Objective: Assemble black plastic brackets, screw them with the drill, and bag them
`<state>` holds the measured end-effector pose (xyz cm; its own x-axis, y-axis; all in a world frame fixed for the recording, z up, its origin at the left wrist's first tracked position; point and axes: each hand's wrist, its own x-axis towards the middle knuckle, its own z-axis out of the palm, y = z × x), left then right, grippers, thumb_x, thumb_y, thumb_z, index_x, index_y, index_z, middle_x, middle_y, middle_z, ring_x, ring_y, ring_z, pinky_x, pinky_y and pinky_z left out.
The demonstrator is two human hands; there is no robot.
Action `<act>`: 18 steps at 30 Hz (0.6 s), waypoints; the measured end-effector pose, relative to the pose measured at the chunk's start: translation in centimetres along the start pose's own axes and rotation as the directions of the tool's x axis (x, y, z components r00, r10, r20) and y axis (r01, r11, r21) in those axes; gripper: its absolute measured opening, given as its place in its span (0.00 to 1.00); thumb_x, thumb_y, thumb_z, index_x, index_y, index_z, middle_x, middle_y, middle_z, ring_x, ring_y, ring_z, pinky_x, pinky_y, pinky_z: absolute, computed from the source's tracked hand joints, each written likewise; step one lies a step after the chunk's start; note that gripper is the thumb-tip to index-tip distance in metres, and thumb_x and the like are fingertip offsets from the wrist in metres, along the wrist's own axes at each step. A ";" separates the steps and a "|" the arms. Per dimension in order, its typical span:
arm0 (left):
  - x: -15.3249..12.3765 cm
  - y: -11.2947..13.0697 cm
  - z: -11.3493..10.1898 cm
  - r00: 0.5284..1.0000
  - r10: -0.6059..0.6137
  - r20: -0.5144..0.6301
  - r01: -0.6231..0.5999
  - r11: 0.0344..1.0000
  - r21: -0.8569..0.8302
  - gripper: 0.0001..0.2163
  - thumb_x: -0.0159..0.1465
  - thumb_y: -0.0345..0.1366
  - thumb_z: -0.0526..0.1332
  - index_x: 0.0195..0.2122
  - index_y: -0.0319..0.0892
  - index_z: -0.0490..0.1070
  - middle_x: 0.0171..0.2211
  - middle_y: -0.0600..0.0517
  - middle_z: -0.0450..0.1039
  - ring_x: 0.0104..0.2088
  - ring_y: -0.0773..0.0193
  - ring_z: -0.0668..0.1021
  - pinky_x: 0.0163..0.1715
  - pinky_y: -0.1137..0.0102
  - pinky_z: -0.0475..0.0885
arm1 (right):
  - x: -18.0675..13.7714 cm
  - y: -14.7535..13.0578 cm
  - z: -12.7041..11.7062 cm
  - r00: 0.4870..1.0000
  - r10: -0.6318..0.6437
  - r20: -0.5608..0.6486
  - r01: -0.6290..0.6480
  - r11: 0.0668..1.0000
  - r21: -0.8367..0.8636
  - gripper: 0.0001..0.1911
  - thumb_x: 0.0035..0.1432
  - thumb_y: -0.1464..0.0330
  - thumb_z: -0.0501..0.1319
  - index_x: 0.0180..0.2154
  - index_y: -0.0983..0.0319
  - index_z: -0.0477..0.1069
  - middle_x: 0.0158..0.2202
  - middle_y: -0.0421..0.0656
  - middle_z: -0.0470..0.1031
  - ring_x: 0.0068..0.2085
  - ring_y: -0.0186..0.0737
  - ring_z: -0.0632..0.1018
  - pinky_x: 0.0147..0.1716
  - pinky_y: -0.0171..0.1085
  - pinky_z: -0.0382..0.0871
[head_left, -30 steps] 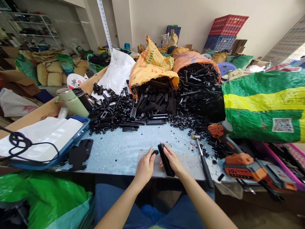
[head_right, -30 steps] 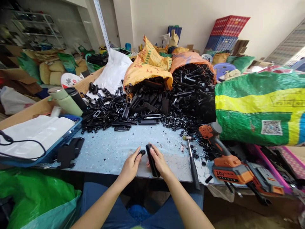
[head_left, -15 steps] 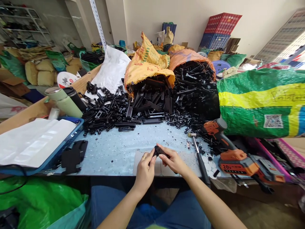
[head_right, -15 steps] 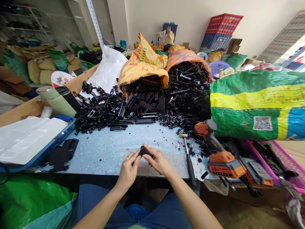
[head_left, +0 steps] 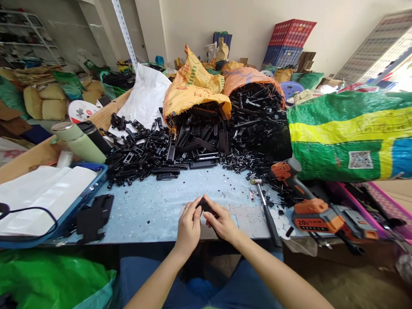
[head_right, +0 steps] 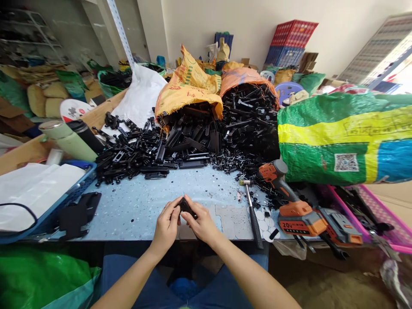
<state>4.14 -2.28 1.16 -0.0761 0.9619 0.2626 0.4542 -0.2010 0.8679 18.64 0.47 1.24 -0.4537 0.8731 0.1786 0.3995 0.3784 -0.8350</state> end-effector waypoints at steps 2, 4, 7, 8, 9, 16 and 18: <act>-0.8 -1.0 0.7 0.992 -0.114 -0.059 0.119 0.989 0.088 0.18 0.67 0.37 0.44 0.56 0.42 0.59 0.42 0.44 0.70 0.38 0.60 0.75 0.36 0.64 0.73 | 1.6 1.0 -1.6 0.995 0.009 0.103 0.008 0.985 -0.170 0.24 0.62 0.58 0.50 0.59 0.53 0.57 0.45 0.42 0.72 0.36 0.37 0.74 0.39 0.38 0.70; -1.2 -1.6 1.1 0.994 -0.094 -0.052 0.104 0.961 0.254 0.20 0.65 0.34 0.48 0.58 0.41 0.55 0.48 0.40 0.66 0.48 0.53 0.71 0.42 0.57 0.71 | 4.1 2.6 -4.2 0.995 0.057 0.088 -0.025 0.946 -0.325 0.23 0.61 0.57 0.52 0.56 0.54 0.62 0.45 0.43 0.73 0.38 0.38 0.74 0.40 0.38 0.68; -0.5 -1.5 1.1 0.964 0.092 0.250 -0.201 0.867 0.455 0.24 0.60 0.26 0.51 0.58 0.46 0.57 0.55 0.43 0.61 0.58 0.48 0.61 0.54 0.45 0.55 | 9.2 5.8 -9.4 0.981 0.147 -0.128 -0.187 0.889 -0.419 0.24 0.62 0.58 0.51 0.56 0.60 0.61 0.47 0.48 0.71 0.43 0.42 0.72 0.44 0.41 0.65; -0.1 -1.3 1.1 0.918 0.133 0.373 -0.309 0.830 0.464 0.24 0.59 0.23 0.50 0.56 0.48 0.60 0.53 0.45 0.64 0.57 0.50 0.62 0.55 0.44 0.51 | 11.0 7.0 -11.1 0.955 0.178 -0.238 -0.270 0.853 -0.446 0.25 0.61 0.59 0.51 0.57 0.62 0.61 0.50 0.51 0.68 0.48 0.45 0.70 0.48 0.43 0.62; 0.4 -0.9 1.1 0.868 0.154 0.473 -0.391 0.797 0.460 0.24 0.58 0.22 0.49 0.53 0.49 0.63 0.49 0.46 0.68 0.54 0.52 0.65 0.56 0.44 0.49 | 12.7 8.0 -12.7 0.883 0.240 -0.403 -0.424 0.776 -0.467 0.24 0.60 0.59 0.53 0.56 0.61 0.61 0.51 0.51 0.68 0.50 0.46 0.68 0.49 0.44 0.60; 1.8 0.8 0.7 0.844 0.059 0.534 -0.415 0.703 0.578 0.18 0.60 0.23 0.49 0.49 0.43 0.67 0.36 0.46 0.72 0.39 0.55 0.73 0.40 0.60 0.67 | 19.6 12.4 -18.7 0.730 0.339 -0.593 -0.606 0.722 -0.333 0.19 0.54 0.65 0.59 0.47 0.66 0.69 0.43 0.56 0.72 0.46 0.50 0.71 0.45 0.45 0.62; 1.7 0.6 0.4 0.861 0.038 0.508 -0.401 0.665 0.630 0.18 0.60 0.23 0.49 0.49 0.42 0.67 0.37 0.45 0.72 0.39 0.54 0.73 0.38 0.59 0.67 | 19.5 12.9 -19.3 0.714 0.337 -0.614 -0.602 0.743 -0.292 0.17 0.54 0.64 0.59 0.43 0.66 0.71 0.42 0.54 0.73 0.45 0.49 0.72 0.43 0.42 0.63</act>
<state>4.60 -0.67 1.93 0.4024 0.9144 0.0445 0.8920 -0.4026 0.2056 30.32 28.27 4.02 0.3002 0.9394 0.1655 0.8029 -0.1551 -0.5756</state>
